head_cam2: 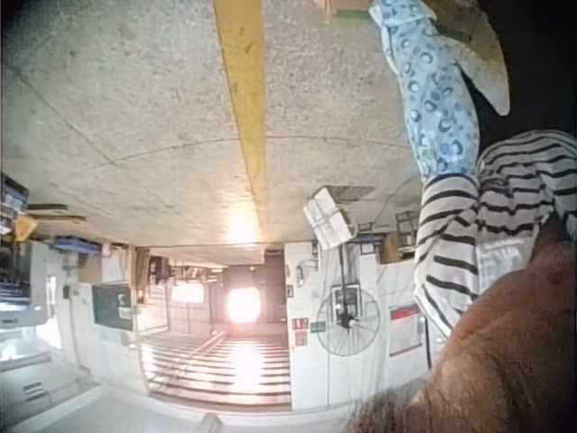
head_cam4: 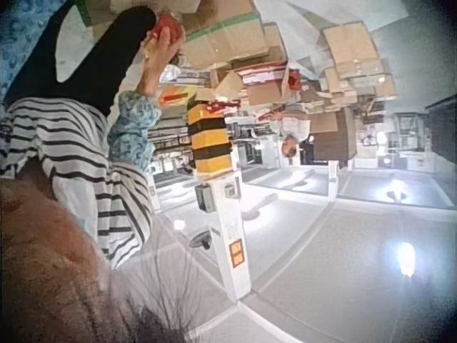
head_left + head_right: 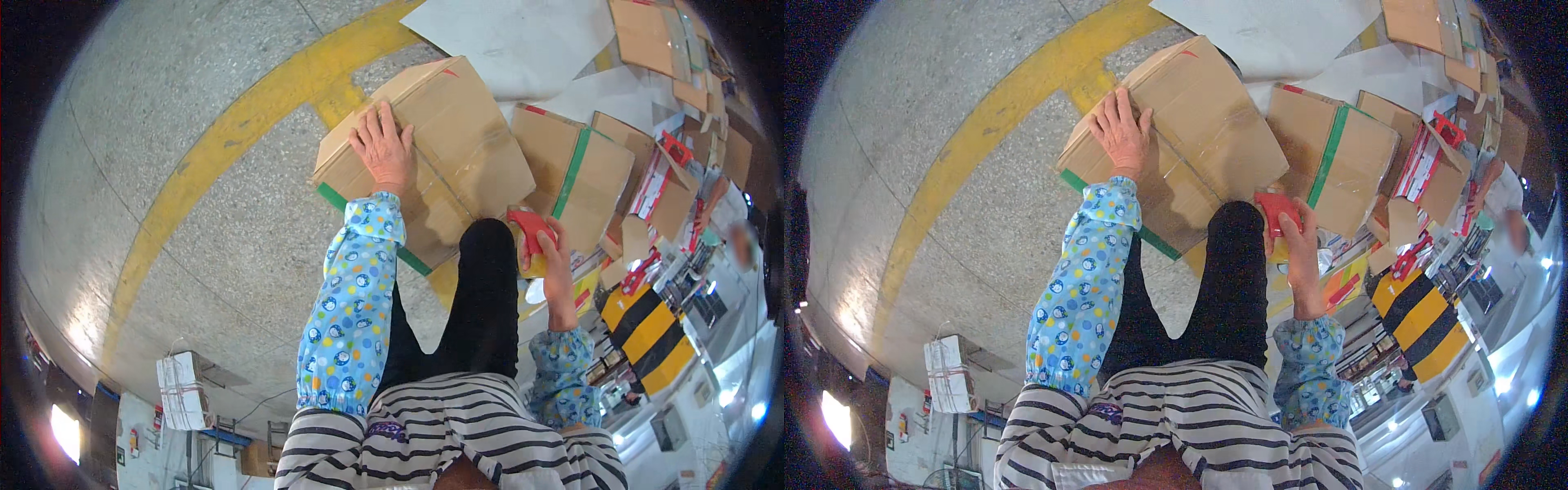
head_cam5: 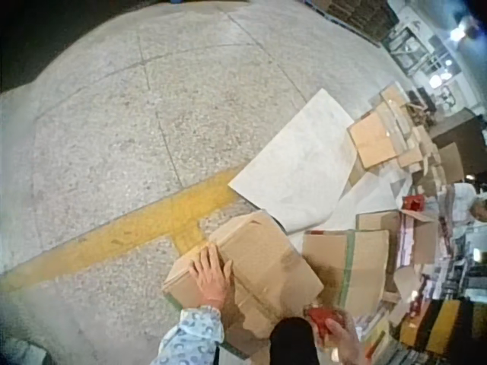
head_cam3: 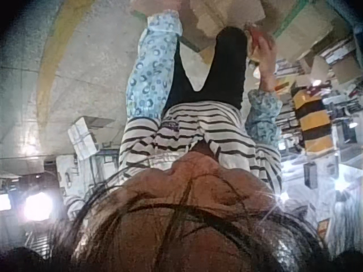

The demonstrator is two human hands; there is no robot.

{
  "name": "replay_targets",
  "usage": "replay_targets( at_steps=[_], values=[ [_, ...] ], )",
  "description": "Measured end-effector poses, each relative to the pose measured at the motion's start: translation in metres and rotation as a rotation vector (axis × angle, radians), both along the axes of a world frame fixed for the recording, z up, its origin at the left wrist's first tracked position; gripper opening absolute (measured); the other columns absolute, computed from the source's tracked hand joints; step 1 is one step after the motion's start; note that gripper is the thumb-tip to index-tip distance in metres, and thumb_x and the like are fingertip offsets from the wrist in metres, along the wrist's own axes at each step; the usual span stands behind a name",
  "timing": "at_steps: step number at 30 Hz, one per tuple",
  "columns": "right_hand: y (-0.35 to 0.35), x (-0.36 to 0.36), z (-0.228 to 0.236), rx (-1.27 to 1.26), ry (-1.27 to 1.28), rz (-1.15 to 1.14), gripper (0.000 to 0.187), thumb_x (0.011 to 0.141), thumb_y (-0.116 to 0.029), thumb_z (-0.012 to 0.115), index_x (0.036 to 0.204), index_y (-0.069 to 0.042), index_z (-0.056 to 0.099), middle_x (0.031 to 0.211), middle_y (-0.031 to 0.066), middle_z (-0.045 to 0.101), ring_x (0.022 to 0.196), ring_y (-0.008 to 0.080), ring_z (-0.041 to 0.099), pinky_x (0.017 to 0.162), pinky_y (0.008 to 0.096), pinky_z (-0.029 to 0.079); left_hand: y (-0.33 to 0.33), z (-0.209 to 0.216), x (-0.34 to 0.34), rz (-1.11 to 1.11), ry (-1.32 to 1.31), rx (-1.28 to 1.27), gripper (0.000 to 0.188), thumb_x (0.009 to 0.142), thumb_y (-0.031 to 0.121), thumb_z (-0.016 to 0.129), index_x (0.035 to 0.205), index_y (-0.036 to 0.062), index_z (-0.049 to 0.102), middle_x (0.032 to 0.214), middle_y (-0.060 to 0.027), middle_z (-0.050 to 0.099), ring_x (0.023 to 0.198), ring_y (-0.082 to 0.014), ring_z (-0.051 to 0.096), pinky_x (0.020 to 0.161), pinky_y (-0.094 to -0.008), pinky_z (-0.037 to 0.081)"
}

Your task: The person packs red packaged items into cardboard boxes and seals the boxes with packing tape using a tape dispenser.

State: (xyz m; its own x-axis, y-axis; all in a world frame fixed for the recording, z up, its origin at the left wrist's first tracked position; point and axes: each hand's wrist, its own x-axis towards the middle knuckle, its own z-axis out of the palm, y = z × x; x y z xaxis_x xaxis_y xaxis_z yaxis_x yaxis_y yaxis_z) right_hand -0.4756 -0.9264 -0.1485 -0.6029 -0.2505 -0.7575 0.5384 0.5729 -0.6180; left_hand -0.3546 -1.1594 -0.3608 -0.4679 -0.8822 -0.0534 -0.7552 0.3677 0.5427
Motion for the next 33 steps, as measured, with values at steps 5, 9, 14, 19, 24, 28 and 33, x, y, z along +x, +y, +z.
replay_targets(
  at_steps=[5, 9, 14, 19, 24, 28, 33],
  values=[
    [-0.038, 0.006, 0.014, -0.027, -0.072, 0.066, 0.043, 0.092, -0.017, 0.053, 0.13, -0.006, 0.036, 0.096, 0.0133, 0.059, 0.077, 0.0187, 0.061, 0.057, 0.0281, 0.05, -0.006, 0.01, 0.011, 0.073, 0.141, 0.134, 0.068, 0.075, 0.024, 0.07, 0.133, 0.0066, 0.04, 0.129, -0.0163, 0.043, 0.123, -0.0348, 0.037, 0.103, -0.0497, 0.025],
    [-0.06, 0.007, 0.033, -0.061, -0.143, 0.142, 0.045, 0.092, -0.016, 0.053, 0.132, -0.008, 0.035, 0.099, 0.0134, 0.059, 0.081, 0.0189, 0.062, 0.061, 0.0282, 0.051, 0.003, 0.039, 0.022, 0.182, 0.28, 0.129, 0.05, 0.077, 0.023, 0.069, 0.119, 0.0032, 0.05, 0.118, -0.0177, 0.051, 0.112, -0.0356, 0.047, 0.094, -0.046, 0.036],
    [-0.088, 0.021, 0.05, -0.114, -0.212, 0.231, 0.051, 0.09, -0.015, 0.055, 0.135, -0.008, 0.031, 0.102, 0.0134, 0.059, 0.085, 0.02, 0.063, 0.065, 0.03, 0.052, 0.056, 0.036, 0.059, 0.286, 0.375, 1.569, 0.057, 0.09, 0.056, 0.046, 0.102, 0.0023, 0.06, 0.091, -0.0091, 0.065, 0.083, -0.0264, 0.062, 0.078, -0.0389, 0.045],
    [-0.092, 0.03, 0.064, -0.136, -0.27, 0.306, 0.062, 0.086, -0.014, 0.06, 0.138, -0.008, 0.027, 0.115, 0.0151, 0.055, 0.09, 0.0228, 0.063, 0.079, 0.0347, 0.051, 0.054, 0.095, 0.033, 0.462, 0.581, 2.189, 0.058, 0.091, 0.058, 0.038, 0.106, 0.0063, 0.06, 0.1, -0.0067, 0.066, 0.085, -0.0195, 0.062, 0.08, -0.0366, 0.045],
    [-0.089, 0.032, 0.068, -0.15, -0.323, 0.366, 0.063, 0.086, -0.013, 0.061, 0.138, -0.008, 0.026, 0.114, 0.0158, 0.056, 0.09, 0.0231, 0.063, 0.079, 0.0349, 0.051, 0.057, 0.085, 0.043, 0.433, 0.739, 2.205, 0.044, 0.096, 0.041, 0.042, 0.12, 0.0066, 0.054, 0.112, -0.0102, 0.064, 0.096, -0.0181, 0.065, 0.079, -0.0335, 0.053],
    [-0.095, 0.032, 0.071, -0.143, -0.344, 0.372, 0.065, 0.085, -0.012, 0.061, 0.139, -0.008, 0.025, 0.114, 0.0163, 0.056, 0.09, 0.0232, 0.064, 0.079, 0.0349, 0.051, 0.054, 0.081, 0.043, 0.447, 0.758, 2.145, 0.031, 0.096, 0.027, 0.048, 0.117, 0.0064, 0.056, 0.107, -0.0092, 0.065, 0.089, -0.0186, 0.067, 0.075, -0.0356, 0.055],
    [-0.093, 0.029, 0.07, -0.108, -0.294, 0.387, 0.066, 0.084, -0.015, 0.06, 0.14, -0.008, 0.025, 0.113, 0.0159, 0.058, 0.086, 0.0226, 0.065, 0.069, 0.0312, 0.052, 0.034, 0.102, 0.04, 0.608, 0.765, 2.259, 0.021, 0.095, 0.021, 0.05, 0.106, 0.0057, 0.06, 0.098, -0.0074, 0.067, 0.085, -0.0185, 0.067, 0.072, -0.0331, 0.056]
  ],
)
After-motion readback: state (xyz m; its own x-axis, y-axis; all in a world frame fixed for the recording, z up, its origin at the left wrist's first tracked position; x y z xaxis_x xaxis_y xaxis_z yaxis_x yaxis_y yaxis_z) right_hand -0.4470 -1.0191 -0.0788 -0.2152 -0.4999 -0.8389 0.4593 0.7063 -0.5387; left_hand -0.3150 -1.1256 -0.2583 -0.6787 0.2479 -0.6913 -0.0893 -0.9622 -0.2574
